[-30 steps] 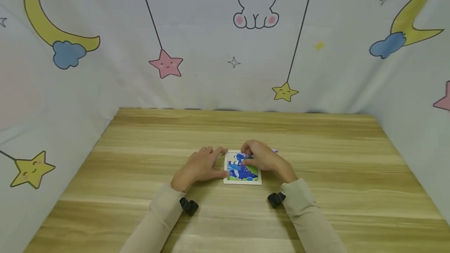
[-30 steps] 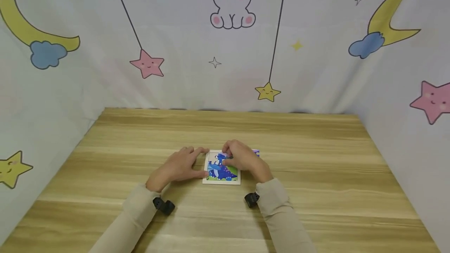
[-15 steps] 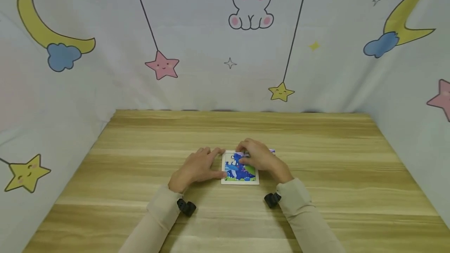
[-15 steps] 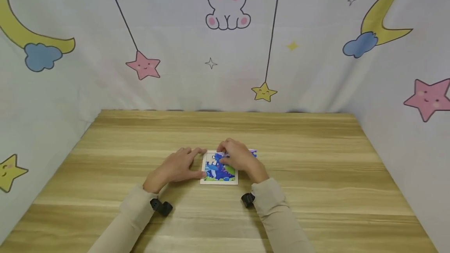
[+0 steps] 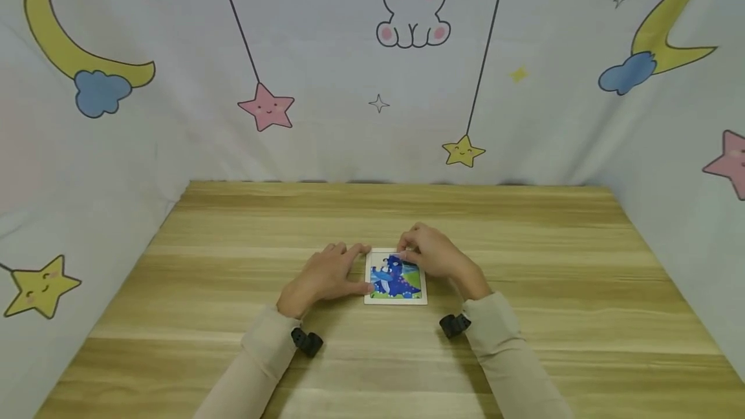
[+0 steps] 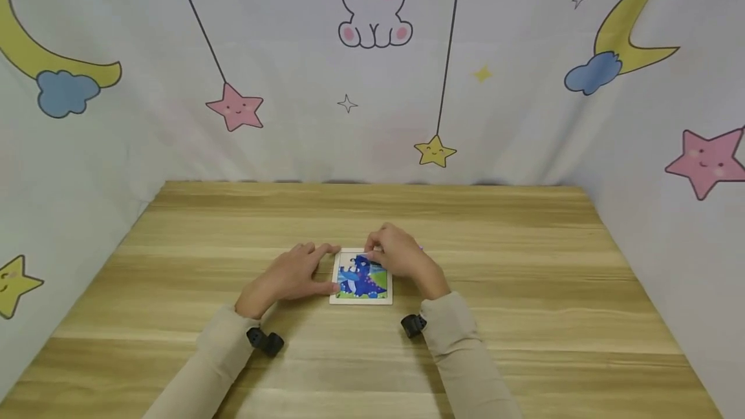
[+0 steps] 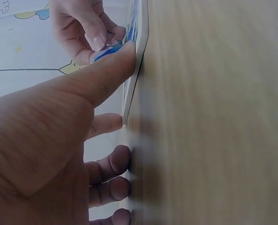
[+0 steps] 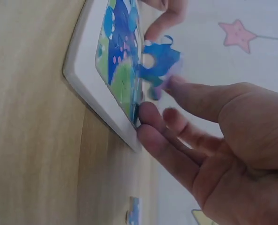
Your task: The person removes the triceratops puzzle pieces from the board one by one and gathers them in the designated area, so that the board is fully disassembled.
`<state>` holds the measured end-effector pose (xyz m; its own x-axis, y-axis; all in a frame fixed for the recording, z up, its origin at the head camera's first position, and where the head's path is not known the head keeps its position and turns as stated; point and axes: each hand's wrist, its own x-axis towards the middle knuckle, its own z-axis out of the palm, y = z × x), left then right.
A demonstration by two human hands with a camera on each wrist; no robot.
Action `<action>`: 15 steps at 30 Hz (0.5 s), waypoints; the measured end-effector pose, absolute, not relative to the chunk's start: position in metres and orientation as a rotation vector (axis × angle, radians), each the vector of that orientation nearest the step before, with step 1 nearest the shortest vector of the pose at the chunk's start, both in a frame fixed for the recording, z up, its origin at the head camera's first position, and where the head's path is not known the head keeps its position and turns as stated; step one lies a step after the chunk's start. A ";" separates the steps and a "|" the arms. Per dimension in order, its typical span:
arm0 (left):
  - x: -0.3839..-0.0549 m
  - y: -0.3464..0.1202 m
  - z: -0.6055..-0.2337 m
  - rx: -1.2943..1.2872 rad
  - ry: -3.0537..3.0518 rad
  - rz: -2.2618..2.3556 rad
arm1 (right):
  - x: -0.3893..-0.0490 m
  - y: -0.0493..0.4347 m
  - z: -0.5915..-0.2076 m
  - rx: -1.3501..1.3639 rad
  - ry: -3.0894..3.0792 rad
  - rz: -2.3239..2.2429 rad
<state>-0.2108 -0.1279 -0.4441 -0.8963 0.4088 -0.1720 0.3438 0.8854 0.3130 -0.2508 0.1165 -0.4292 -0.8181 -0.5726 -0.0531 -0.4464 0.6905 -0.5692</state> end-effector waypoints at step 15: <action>-0.209 -0.127 -0.443 0.561 2.820 0.434 | -0.250 0.130 -0.416 -0.815 2.532 -0.908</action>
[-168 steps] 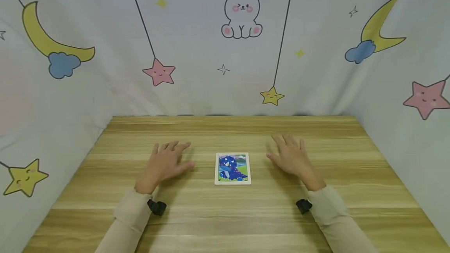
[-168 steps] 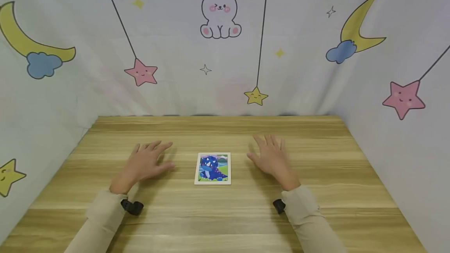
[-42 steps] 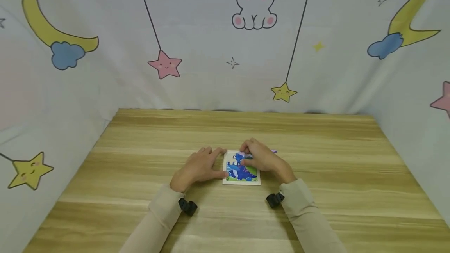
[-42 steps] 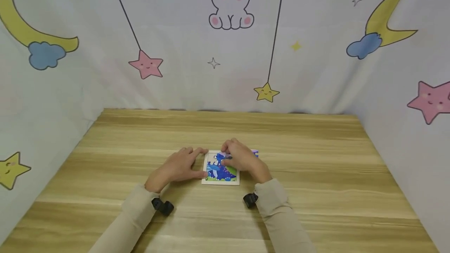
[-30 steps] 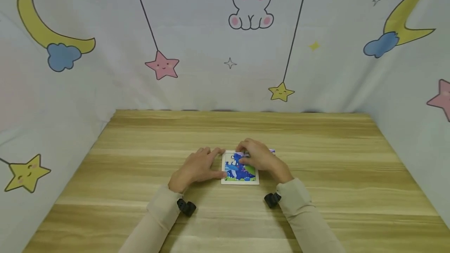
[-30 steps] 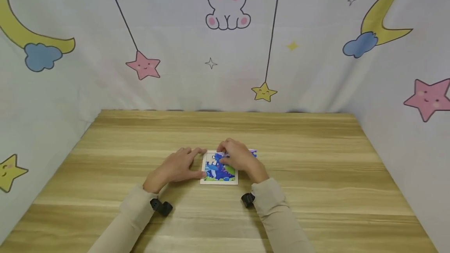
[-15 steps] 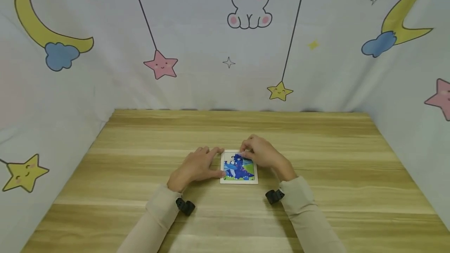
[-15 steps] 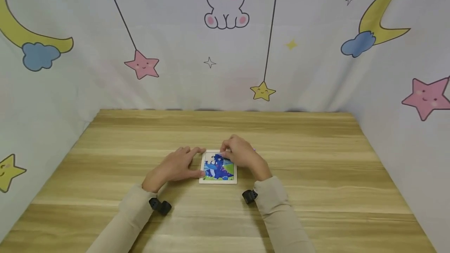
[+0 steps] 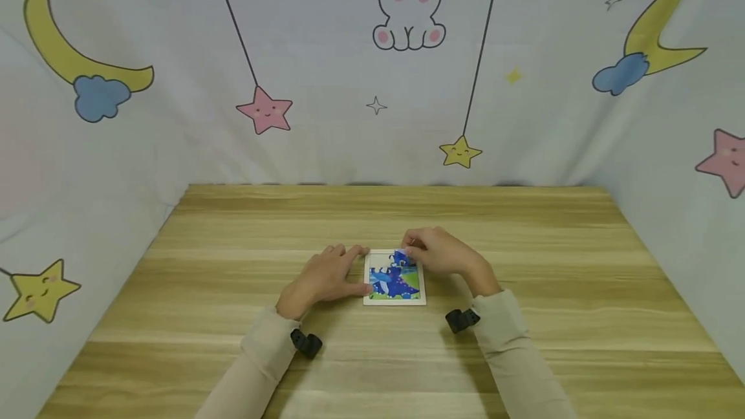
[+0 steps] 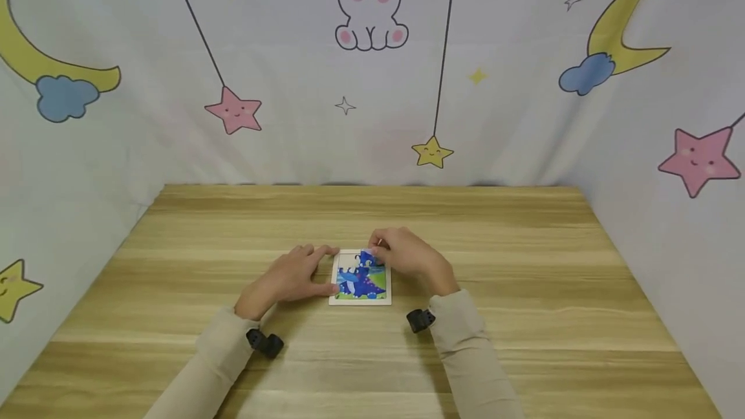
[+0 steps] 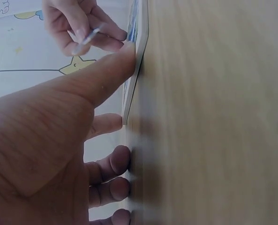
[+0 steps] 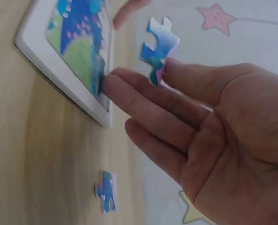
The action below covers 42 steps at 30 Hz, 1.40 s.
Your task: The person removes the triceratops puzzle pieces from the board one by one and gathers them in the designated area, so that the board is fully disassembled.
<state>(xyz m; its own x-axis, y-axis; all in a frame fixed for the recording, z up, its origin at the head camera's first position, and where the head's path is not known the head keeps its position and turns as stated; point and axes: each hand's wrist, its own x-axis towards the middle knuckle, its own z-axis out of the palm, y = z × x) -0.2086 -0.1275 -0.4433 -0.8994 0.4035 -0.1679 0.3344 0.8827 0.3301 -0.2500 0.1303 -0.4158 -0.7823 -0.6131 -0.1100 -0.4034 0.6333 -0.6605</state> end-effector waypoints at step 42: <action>-0.210 -0.130 -0.446 0.591 2.812 0.459 | -0.263 0.214 -0.414 -0.574 2.702 -0.925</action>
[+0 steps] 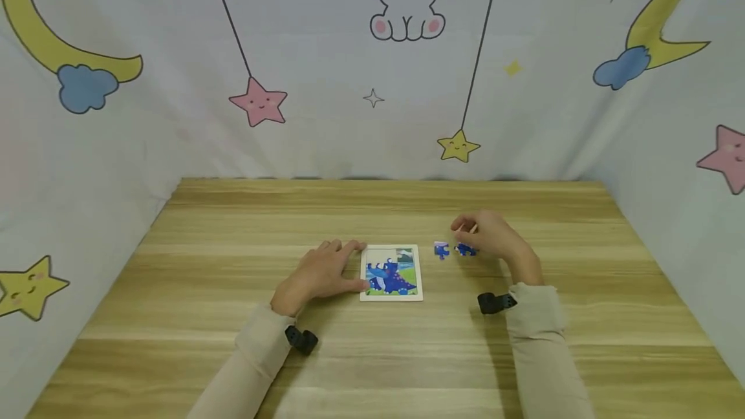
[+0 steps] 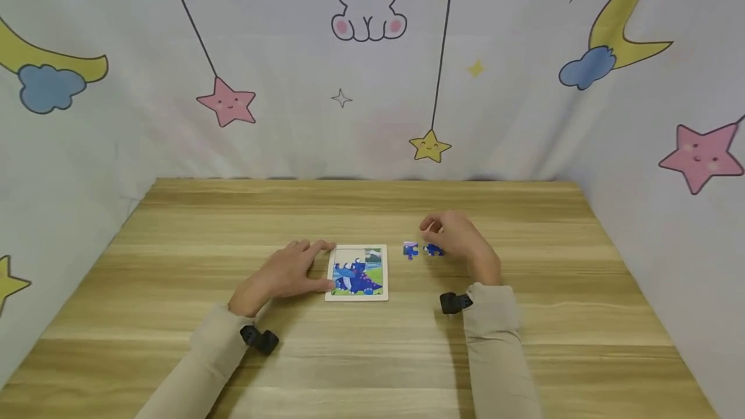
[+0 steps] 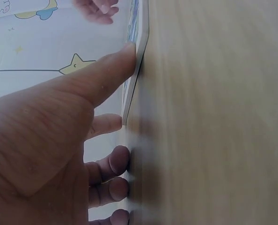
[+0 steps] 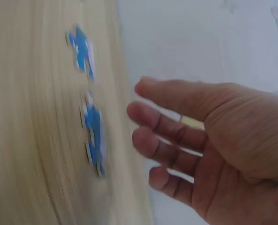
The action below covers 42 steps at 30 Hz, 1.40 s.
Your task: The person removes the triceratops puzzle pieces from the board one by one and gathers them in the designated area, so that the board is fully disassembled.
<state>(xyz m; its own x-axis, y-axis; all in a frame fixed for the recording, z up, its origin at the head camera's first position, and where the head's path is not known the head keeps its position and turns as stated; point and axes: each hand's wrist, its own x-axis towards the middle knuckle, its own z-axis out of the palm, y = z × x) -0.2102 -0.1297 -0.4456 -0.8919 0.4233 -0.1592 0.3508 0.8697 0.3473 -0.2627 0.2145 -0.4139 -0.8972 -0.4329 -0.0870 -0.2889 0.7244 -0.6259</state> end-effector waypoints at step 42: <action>-0.213 -0.130 -0.447 0.593 2.796 0.456 | -0.265 0.163 -0.427 -0.736 2.567 -1.072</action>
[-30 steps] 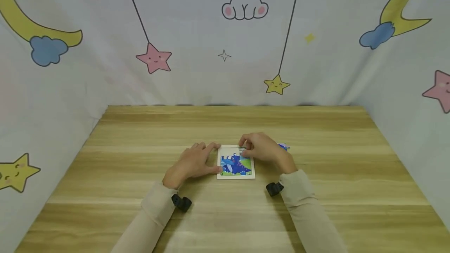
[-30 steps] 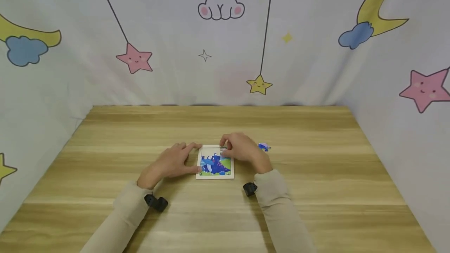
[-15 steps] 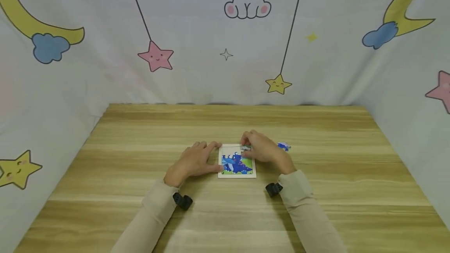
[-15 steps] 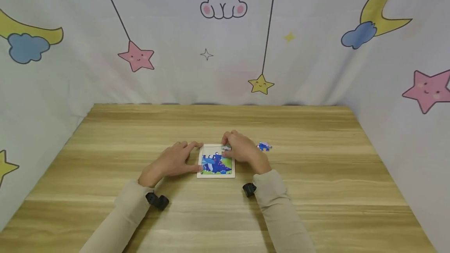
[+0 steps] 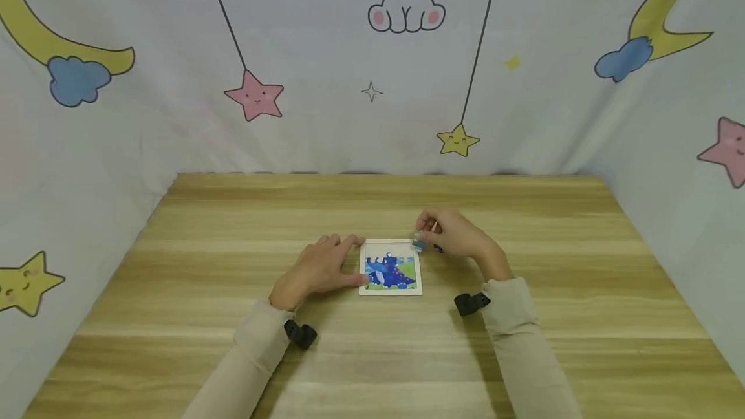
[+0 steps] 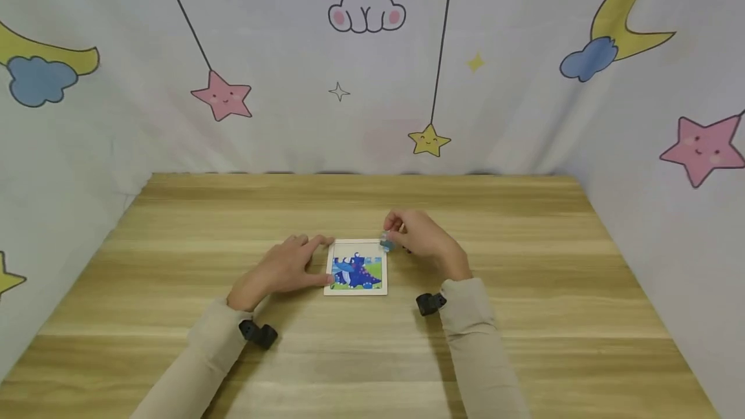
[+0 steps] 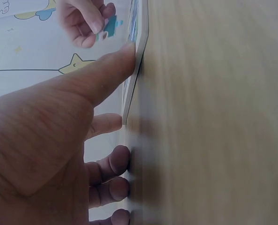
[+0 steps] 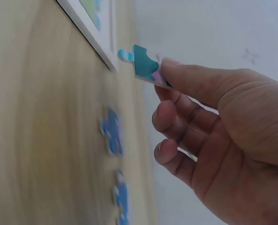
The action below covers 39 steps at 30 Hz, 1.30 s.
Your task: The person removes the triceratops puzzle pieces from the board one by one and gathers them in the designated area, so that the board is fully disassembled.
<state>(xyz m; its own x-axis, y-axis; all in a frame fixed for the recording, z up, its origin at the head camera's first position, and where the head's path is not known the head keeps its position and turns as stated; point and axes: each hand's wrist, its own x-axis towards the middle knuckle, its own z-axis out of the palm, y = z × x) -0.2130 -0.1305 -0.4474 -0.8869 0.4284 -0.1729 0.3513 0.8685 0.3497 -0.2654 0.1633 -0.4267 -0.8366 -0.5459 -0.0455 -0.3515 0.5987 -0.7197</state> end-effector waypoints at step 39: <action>-0.211 -0.132 -0.448 0.626 2.794 0.462 | -0.258 0.265 -0.417 -0.388 2.729 -0.918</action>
<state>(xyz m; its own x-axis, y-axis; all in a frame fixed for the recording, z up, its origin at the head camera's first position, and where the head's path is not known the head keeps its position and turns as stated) -0.2113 -0.1315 -0.4481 -0.8793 0.4478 -0.1621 0.3718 0.8582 0.3540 -0.2584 0.2652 -0.4174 -0.9372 -0.3212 -0.1362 -0.1735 0.7679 -0.6166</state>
